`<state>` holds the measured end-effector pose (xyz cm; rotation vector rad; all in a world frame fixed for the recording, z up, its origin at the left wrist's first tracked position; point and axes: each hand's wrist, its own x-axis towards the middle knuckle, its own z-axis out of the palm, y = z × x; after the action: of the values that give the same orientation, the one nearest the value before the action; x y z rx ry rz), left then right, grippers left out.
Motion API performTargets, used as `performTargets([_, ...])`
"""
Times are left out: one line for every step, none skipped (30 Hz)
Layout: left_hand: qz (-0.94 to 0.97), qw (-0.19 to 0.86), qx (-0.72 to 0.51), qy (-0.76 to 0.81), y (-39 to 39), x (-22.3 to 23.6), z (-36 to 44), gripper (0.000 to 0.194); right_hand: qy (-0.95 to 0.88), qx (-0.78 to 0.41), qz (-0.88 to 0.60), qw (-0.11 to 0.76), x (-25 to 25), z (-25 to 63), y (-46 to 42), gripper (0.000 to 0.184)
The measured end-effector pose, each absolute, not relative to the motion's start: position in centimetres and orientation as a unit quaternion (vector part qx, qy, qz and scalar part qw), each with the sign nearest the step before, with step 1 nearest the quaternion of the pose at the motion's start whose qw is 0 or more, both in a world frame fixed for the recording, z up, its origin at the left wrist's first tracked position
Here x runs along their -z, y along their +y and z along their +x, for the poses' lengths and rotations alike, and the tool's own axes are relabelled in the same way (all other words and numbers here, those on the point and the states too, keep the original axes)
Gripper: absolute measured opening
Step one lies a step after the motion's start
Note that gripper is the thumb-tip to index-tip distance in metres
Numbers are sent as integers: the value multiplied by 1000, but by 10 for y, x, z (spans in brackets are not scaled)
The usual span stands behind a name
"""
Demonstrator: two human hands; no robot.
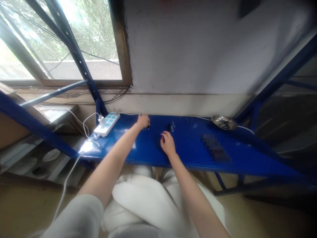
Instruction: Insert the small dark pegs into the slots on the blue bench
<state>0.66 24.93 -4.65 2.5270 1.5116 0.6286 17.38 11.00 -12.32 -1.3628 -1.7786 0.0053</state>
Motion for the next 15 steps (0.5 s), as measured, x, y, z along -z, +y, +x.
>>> performTargets([839, 59, -196, 504, 249, 46, 6, 15, -714, -2, -548, 435, 123, 174, 110, 32])
performTargets([840, 53, -184, 508, 248, 45, 5, 13, -714, -2, -549, 435, 123, 174, 110, 32])
performTargets([840, 47, -170, 513, 247, 43, 5, 10, -713, -2, -550, 436, 123, 174, 110, 31])
performTargets([840, 42, -154, 519, 246, 42, 5, 7, -712, -3, -550, 437, 122, 174, 109, 31])
performTargets([839, 37, -137, 525, 244, 40, 5, 4, -711, -3, -549, 439, 122, 174, 109, 31])
performTargets([839, 33, -119, 530, 243, 38, 5, 2, -710, -4, -549, 441, 122, 173, 109, 31])
performTargets([839, 30, -101, 533, 241, 36, 5, 4, -710, -5, -548, 443, 122, 173, 109, 31])
performTargets([839, 29, -85, 536, 240, 35, 5, 7, -710, -5, -547, 444, 122, 173, 109, 31])
performTargets([838, 28, -70, 540, 239, 33, 6, 10, -710, -6, -547, 444, 122, 173, 109, 31])
performTargets([837, 27, -58, 544, 239, 31, 6, 12, -710, -7, -546, 444, 122, 173, 109, 31])
performTargets([835, 28, -48, 547, 238, 30, 7, 13, -710, -7, -546, 444, 122, 174, 109, 31])
performTargets([834, 30, -40, 549, 238, 29, 7, 14, -710, -8, -546, 445, 122, 174, 109, 31])
performTargets([833, 30, -34, 551, 238, 28, 7, 14, -709, -8, -546, 446, 122, 174, 109, 31])
performTargets([833, 31, -29, 551, 238, 27, 7, 15, -708, -8, -546, 448, 122, 174, 109, 31])
performTargets([833, 31, -25, 551, 238, 26, 8, 15, -708, -9, -545, 448, 122, 174, 109, 31])
